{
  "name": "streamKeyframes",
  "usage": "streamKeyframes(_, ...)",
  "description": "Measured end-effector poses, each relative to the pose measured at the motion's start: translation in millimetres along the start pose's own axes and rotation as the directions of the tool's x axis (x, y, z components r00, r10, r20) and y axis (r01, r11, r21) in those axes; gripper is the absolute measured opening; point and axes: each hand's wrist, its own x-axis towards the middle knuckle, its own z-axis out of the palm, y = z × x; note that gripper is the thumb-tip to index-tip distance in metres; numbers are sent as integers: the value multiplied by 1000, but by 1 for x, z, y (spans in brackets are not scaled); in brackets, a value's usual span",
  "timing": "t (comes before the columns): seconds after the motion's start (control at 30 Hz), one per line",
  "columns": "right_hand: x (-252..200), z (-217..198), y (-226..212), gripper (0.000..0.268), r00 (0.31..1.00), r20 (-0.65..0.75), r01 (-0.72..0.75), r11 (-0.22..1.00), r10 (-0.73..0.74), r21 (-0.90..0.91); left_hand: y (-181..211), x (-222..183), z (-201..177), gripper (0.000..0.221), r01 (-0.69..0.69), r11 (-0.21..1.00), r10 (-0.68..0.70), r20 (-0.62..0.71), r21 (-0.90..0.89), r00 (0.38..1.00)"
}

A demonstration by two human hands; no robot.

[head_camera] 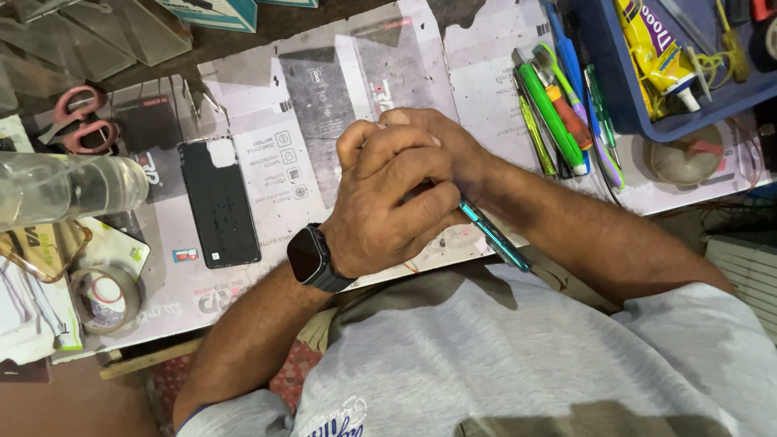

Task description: The person disassembles a smartphone by prying open the back cover with a metal tool, exposing the internal components. They then use a green plastic pry tool to separate the back cover from the main body, revealing the battery and circuitry.

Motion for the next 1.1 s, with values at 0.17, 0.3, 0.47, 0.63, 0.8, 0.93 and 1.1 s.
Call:
streamKeyframes(0.17,3,0,4,50,993,-37,-109,991,113,82,2,2,-3,15,3,1000,-3,18,-4,1000)
streamKeyframes(0.3,9,2,12,43,977,-54,-162,876,208,454,3,3,-3,11,12,1000,-11,25,-6,1000)
streamKeyframes(0.47,7,2,8,51,990,-41,-123,961,137,247,2,2,2,11,4,1000,-4,-18,4,1000)
streamKeyframes(0.63,7,4,4,51,993,-29,-104,973,112,207,2,1,1,10,-3,1000,3,-12,3,1000)
streamKeyframes(0.8,8,0,9,50,999,40,21,975,-30,219,4,7,-7,11,26,999,-24,59,-43,998)
streamKeyframes(0.93,6,-3,11,54,966,150,213,977,-210,-6,12,9,-16,17,63,997,-57,119,-42,991)
streamKeyframes(1.1,6,4,8,50,992,-31,-121,985,126,125,25,10,-15,32,26,996,-18,95,-83,995)
